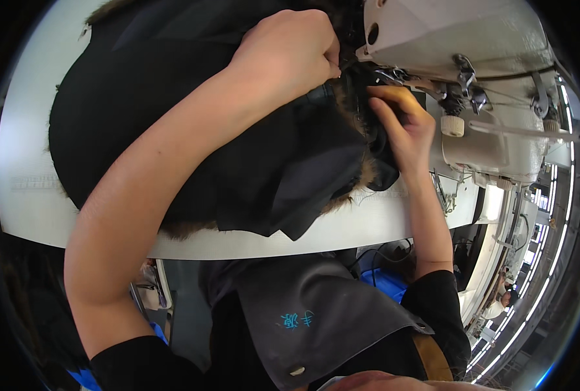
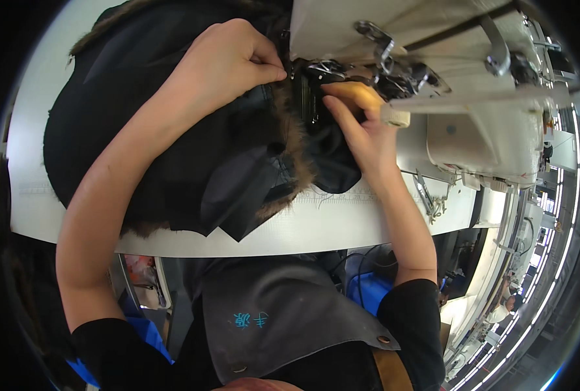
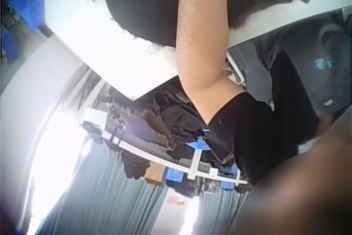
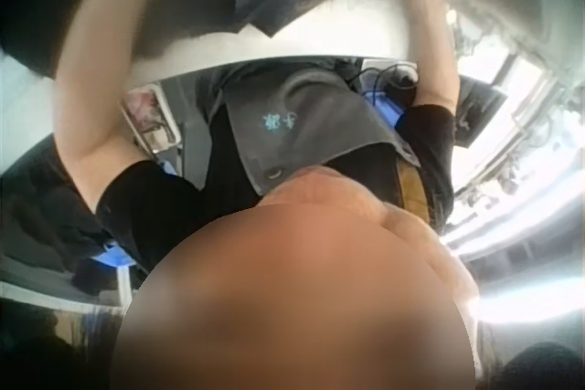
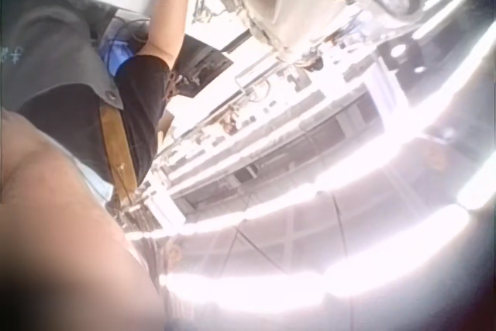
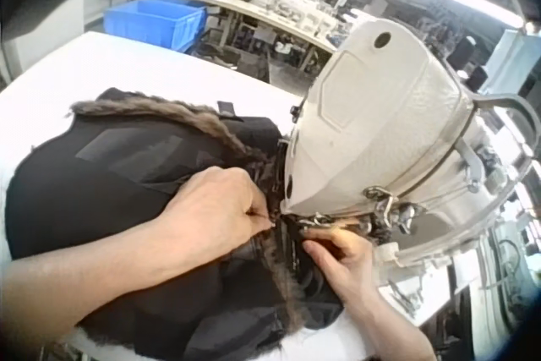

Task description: Sewing a fur lining or trim onto a black leather garment component using a sewing machine.

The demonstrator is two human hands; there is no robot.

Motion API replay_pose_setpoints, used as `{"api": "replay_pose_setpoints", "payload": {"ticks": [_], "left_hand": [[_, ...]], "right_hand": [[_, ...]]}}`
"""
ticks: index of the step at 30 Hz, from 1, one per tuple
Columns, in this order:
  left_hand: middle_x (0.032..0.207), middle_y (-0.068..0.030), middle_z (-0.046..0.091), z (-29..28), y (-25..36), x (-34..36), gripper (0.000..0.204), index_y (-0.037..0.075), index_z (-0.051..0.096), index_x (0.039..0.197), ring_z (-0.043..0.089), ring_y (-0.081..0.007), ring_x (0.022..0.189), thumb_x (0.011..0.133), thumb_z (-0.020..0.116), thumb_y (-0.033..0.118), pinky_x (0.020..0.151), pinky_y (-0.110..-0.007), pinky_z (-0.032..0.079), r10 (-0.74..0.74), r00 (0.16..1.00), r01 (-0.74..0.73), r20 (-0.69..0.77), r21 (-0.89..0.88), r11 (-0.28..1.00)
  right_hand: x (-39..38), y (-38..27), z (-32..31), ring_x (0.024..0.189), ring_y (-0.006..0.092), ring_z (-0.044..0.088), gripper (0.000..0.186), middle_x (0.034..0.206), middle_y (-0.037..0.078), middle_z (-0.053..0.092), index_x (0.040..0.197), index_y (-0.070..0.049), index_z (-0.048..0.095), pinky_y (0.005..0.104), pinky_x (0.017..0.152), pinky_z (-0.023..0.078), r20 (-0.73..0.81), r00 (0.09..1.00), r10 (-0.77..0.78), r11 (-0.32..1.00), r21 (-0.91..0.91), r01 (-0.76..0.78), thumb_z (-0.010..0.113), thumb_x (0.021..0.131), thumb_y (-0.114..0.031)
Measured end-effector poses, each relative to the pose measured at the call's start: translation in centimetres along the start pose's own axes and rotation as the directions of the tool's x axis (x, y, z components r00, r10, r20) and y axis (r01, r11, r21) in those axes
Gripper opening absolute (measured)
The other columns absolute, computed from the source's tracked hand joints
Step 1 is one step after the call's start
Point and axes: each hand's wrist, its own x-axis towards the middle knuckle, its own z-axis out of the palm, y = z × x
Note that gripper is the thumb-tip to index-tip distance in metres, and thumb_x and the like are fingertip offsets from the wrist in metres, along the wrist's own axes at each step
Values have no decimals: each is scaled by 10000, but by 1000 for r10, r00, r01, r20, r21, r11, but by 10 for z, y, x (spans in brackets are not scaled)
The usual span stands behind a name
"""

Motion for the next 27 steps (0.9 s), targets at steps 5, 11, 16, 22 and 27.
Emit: {"api": "replay_pose_setpoints", "payload": {"ticks": [5,11,16,22,27], "left_hand": [[748,-162,670,2,1,-1,108,59,721,766,663,-323,765,701,634,62,716,-404,533,-29,1000,29,-5,29,999],[736,-143,674,7,1,-2,136,24,716,821,658,-311,727,736,658,113,707,-362,511,-47,996,52,-70,62,997],[731,-156,661,4,5,-1,123,9,704,807,648,-326,734,734,653,94,708,-377,508,-52,998,56,-46,81,995],[723,-171,647,5,4,-3,113,-5,692,788,640,-342,733,726,651,79,703,-387,508,-30,997,36,-74,93,995],[720,-176,642,6,5,-4,107,-12,686,780,637,-349,735,725,648,71,706,-391,507,-15,995,25,-95,100,995]], "right_hand": [[-3,19,11,846,69,590,105,961,49,674,961,42,658,185,775,453,-172,973,152,947,309,-93,658,862,6],[-5,21,11,774,50,566,108,932,38,670,965,35,664,173,702,444,-219,955,198,947,293,-129,660,861,4],[-7,29,5,892,86,576,141,964,17,644,980,24,676,213,821,450,-195,964,182,962,238,-133,677,862,-54],[-7,28,6,892,85,577,150,971,26,649,993,25,678,210,824,449,-198,965,174,958,263,-119,674,864,-51],[-8,28,5,894,81,579,150,986,29,656,1001,22,679,204,830,446,-194,965,175,949,293,-113,670,867,-44]]}}
